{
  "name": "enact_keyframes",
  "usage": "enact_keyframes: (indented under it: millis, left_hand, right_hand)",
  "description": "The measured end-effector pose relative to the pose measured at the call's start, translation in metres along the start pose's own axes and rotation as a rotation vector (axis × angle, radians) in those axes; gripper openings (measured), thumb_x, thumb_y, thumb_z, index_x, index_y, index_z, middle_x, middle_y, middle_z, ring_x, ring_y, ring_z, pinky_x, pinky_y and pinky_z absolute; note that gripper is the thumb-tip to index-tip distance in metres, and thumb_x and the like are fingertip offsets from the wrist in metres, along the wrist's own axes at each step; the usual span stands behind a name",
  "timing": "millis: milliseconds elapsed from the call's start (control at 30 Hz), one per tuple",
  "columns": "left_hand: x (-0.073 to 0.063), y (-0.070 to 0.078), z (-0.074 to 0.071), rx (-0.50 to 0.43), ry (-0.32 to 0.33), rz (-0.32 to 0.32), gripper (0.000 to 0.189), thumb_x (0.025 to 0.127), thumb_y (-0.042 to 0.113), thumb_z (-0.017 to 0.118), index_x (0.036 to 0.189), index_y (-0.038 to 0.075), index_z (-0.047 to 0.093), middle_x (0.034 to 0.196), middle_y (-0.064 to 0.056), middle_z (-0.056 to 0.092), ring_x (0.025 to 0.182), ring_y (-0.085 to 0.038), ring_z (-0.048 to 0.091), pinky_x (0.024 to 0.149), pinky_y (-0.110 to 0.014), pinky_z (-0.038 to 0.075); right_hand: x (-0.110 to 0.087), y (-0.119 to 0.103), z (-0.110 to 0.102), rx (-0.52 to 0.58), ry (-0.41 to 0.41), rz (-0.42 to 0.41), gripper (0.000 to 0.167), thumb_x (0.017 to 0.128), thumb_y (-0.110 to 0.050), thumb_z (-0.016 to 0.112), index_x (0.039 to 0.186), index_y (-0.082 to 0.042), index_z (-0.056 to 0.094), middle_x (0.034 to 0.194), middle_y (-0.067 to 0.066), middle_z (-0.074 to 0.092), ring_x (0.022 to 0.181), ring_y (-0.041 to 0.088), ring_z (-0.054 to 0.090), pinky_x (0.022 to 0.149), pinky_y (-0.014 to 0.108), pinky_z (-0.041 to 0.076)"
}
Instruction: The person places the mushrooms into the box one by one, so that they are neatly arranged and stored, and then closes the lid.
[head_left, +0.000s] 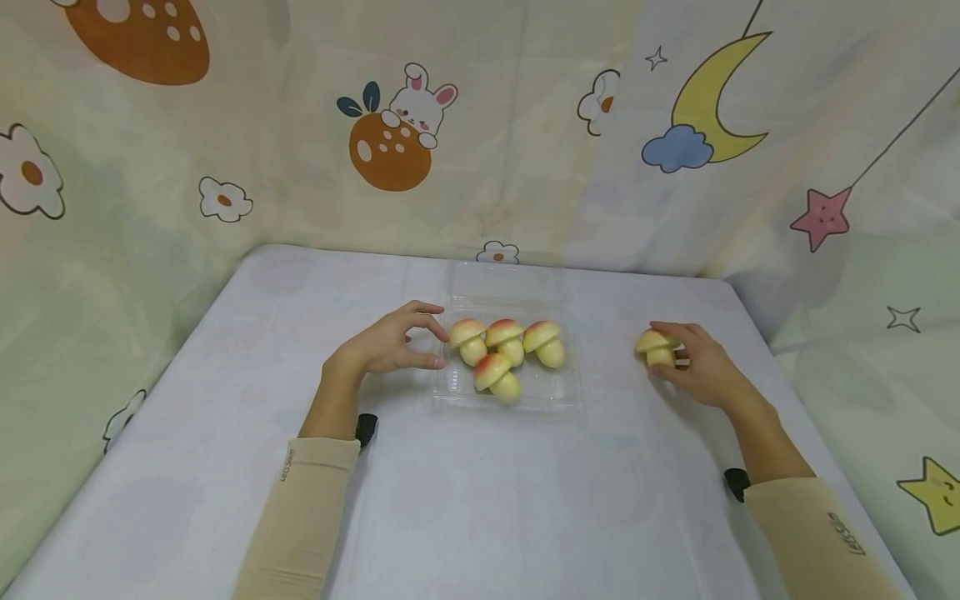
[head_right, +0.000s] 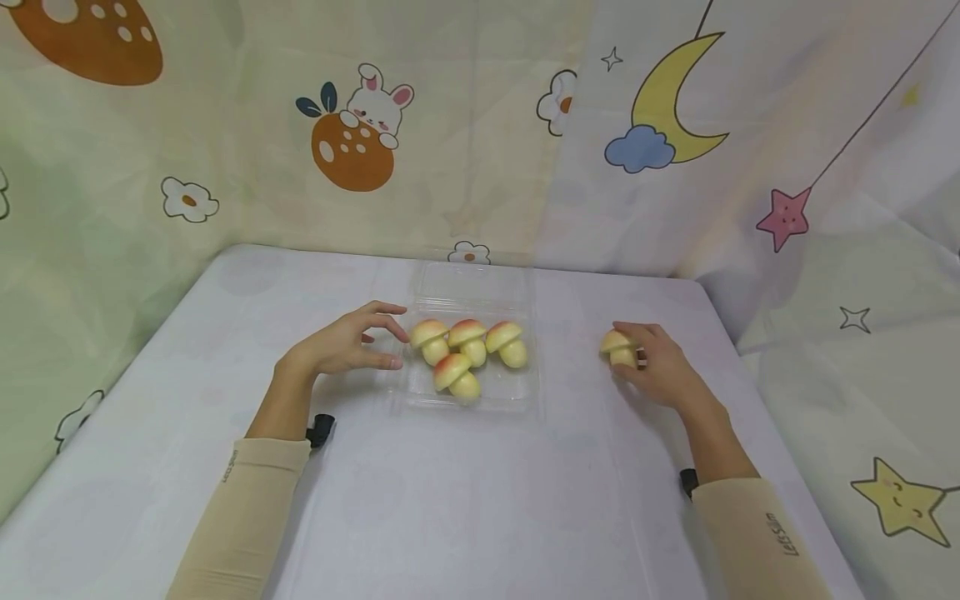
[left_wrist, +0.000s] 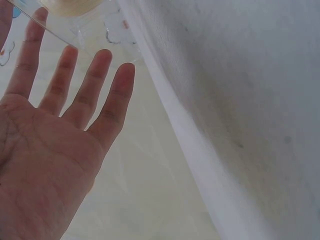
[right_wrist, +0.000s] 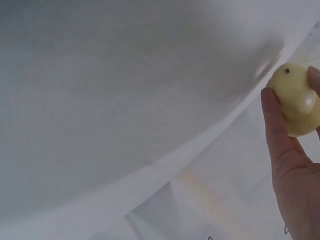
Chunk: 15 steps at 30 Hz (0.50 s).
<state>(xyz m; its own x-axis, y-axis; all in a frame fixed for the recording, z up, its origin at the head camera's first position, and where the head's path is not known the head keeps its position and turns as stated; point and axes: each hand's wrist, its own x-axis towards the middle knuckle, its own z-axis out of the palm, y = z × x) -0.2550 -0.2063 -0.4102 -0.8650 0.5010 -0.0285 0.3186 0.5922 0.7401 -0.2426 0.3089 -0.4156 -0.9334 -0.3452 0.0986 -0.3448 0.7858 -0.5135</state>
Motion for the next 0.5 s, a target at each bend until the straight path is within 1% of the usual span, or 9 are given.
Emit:
enact_keyframes:
  millis: [100, 167, 333, 500]
  left_hand:
    - [0.000, 0.001, 0.000, 0.003, 0.002, 0.000, 0.041, 0.083, 0.037, 0.087, 0.116, 0.017, 0.073, 0.161, -0.003, 0.038, 0.147, -0.029, 0.037, 0.110, -0.056, 0.047]
    - [0.000, 0.001, 0.000, 0.002, 0.002, -0.002, 0.041, 0.083, 0.037, 0.087, 0.116, 0.016, 0.073, 0.161, -0.002, 0.038, 0.148, -0.028, 0.037, 0.111, -0.055, 0.047]
    - [0.000, 0.002, 0.000, -0.006, -0.007, -0.002, 0.042, 0.084, 0.037, 0.086, 0.117, 0.015, 0.073, 0.161, -0.004, 0.038, 0.148, -0.029, 0.036, 0.111, -0.056, 0.046]
    - [-0.001, 0.004, 0.001, -0.001, -0.006, -0.011, 0.042, 0.084, 0.037, 0.086, 0.117, 0.014, 0.073, 0.161, -0.003, 0.038, 0.149, -0.029, 0.034, 0.112, -0.056, 0.046]
  right_hand:
    - [-0.001, -0.001, 0.000, 0.009, 0.010, -0.022, 0.066, 0.096, -0.008, 0.072, 0.153, 0.000, 0.041, 0.137, 0.032, 0.044, 0.107, 0.052, 0.062, 0.088, 0.056, 0.059]
    - [-0.002, -0.002, -0.001, 0.016, 0.016, -0.040, 0.066, 0.096, -0.008, 0.073, 0.153, -0.002, 0.042, 0.137, 0.031, 0.045, 0.107, 0.050, 0.062, 0.087, 0.052, 0.060]
    - [-0.003, -0.006, -0.003, 0.049, 0.032, -0.094, 0.066, 0.094, -0.006, 0.074, 0.153, -0.002, 0.043, 0.135, 0.027, 0.048, 0.107, 0.046, 0.062, 0.084, 0.035, 0.063]
    - [-0.001, -0.012, -0.004, 0.088, 0.053, -0.148, 0.067, 0.093, -0.003, 0.075, 0.153, -0.003, 0.044, 0.135, 0.023, 0.050, 0.107, 0.042, 0.062, 0.083, 0.029, 0.063]
